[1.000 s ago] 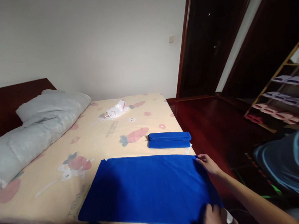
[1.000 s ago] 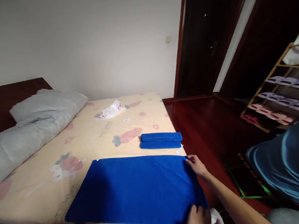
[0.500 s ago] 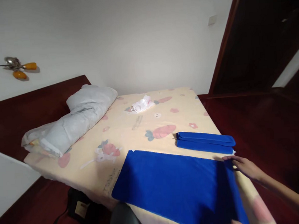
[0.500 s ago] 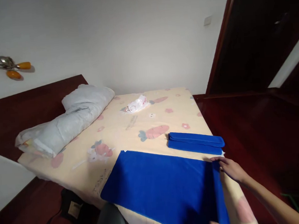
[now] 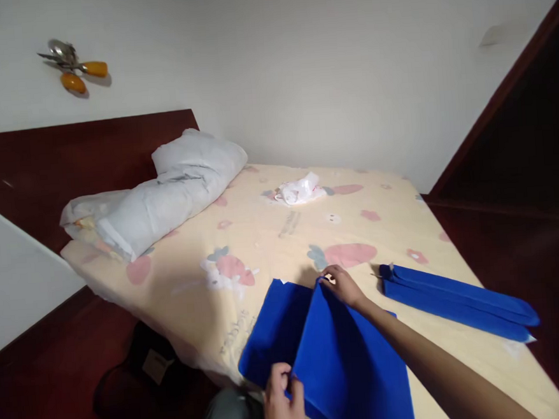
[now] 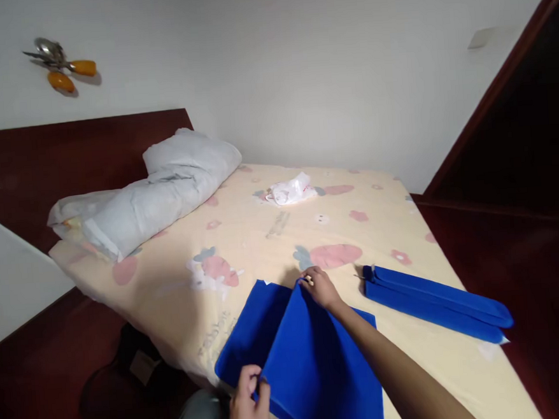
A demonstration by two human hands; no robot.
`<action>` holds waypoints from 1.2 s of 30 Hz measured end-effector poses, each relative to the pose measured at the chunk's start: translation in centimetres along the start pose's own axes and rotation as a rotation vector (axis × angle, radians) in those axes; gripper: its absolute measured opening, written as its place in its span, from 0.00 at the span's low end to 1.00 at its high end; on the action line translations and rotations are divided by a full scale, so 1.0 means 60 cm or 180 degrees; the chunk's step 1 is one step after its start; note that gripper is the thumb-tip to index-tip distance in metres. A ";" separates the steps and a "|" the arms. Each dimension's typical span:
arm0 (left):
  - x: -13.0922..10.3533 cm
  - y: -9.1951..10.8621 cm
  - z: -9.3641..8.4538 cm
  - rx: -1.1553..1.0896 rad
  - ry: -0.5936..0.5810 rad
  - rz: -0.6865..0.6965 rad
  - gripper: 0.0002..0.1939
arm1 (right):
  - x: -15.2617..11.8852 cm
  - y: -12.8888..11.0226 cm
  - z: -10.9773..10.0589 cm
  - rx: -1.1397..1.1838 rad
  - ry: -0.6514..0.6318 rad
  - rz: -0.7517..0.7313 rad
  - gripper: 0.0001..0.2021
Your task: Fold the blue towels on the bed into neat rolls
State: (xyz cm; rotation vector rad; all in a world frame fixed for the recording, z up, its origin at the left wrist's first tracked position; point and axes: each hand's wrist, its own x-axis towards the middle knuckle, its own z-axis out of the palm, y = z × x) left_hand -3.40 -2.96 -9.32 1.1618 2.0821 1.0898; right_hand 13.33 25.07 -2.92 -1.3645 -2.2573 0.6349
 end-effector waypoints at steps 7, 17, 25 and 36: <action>0.081 -0.110 -0.114 0.0717 0.0716 0.0033 0.13 | 0.108 -0.097 0.163 -0.0077 -0.0564 -0.0136 0.09; 0.095 -0.125 -0.107 -0.0025 0.0742 -0.0040 0.12 | 0.143 -0.091 0.201 0.0249 -0.0909 0.0106 0.06; 0.091 -0.063 -0.152 -0.0926 0.0459 0.0029 0.21 | 0.114 -0.112 0.055 0.1031 -0.1089 -0.0123 0.20; 0.046 0.151 -0.254 -0.1055 -0.0254 0.1923 0.10 | -0.220 -0.143 -0.396 0.1139 -0.1090 -0.0242 0.24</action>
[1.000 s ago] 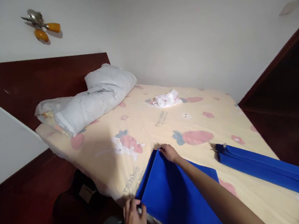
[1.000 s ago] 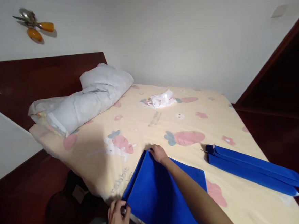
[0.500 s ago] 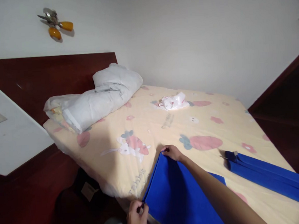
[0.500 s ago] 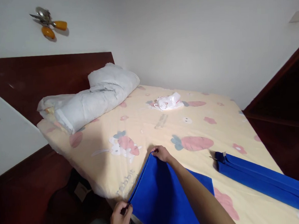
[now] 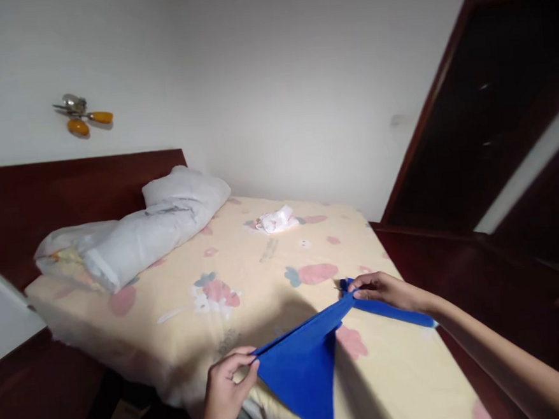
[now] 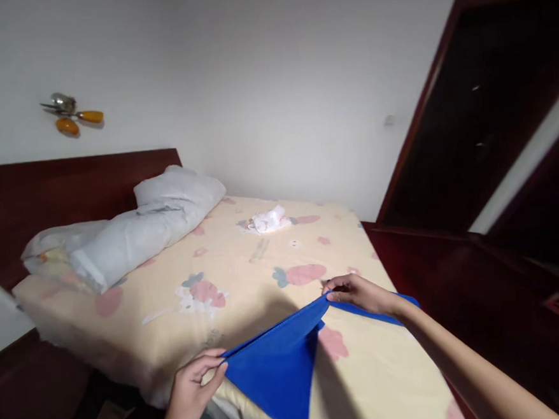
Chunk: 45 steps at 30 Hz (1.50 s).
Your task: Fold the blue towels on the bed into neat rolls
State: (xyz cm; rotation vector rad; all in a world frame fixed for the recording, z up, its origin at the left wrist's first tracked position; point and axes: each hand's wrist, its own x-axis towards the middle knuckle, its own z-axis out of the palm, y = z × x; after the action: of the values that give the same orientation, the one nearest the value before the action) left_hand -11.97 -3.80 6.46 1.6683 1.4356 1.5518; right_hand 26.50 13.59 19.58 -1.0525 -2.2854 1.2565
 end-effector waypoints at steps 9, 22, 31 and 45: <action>0.092 0.217 -0.002 -0.0446 -0.1055 0.0294 0.10 | -0.291 -0.042 -0.001 0.0428 0.1387 0.0109 0.19; 0.153 0.271 0.043 -0.0347 -0.1740 0.0119 0.12 | -0.392 -0.037 0.006 0.0558 0.1213 0.0267 0.14; 0.102 0.275 0.022 -0.0015 -0.1815 0.0218 0.07 | -0.422 -0.015 0.038 0.0653 0.1078 0.0379 0.12; 0.065 0.267 0.033 0.0677 -0.0768 0.1077 0.04 | -0.422 0.003 0.052 0.1099 0.1331 0.0162 0.13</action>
State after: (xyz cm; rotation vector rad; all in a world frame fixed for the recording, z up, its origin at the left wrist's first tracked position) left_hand -4.78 -5.53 21.34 2.2356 1.2763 1.3344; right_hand 41.82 -6.78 19.27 -1.1230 -1.6734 1.2518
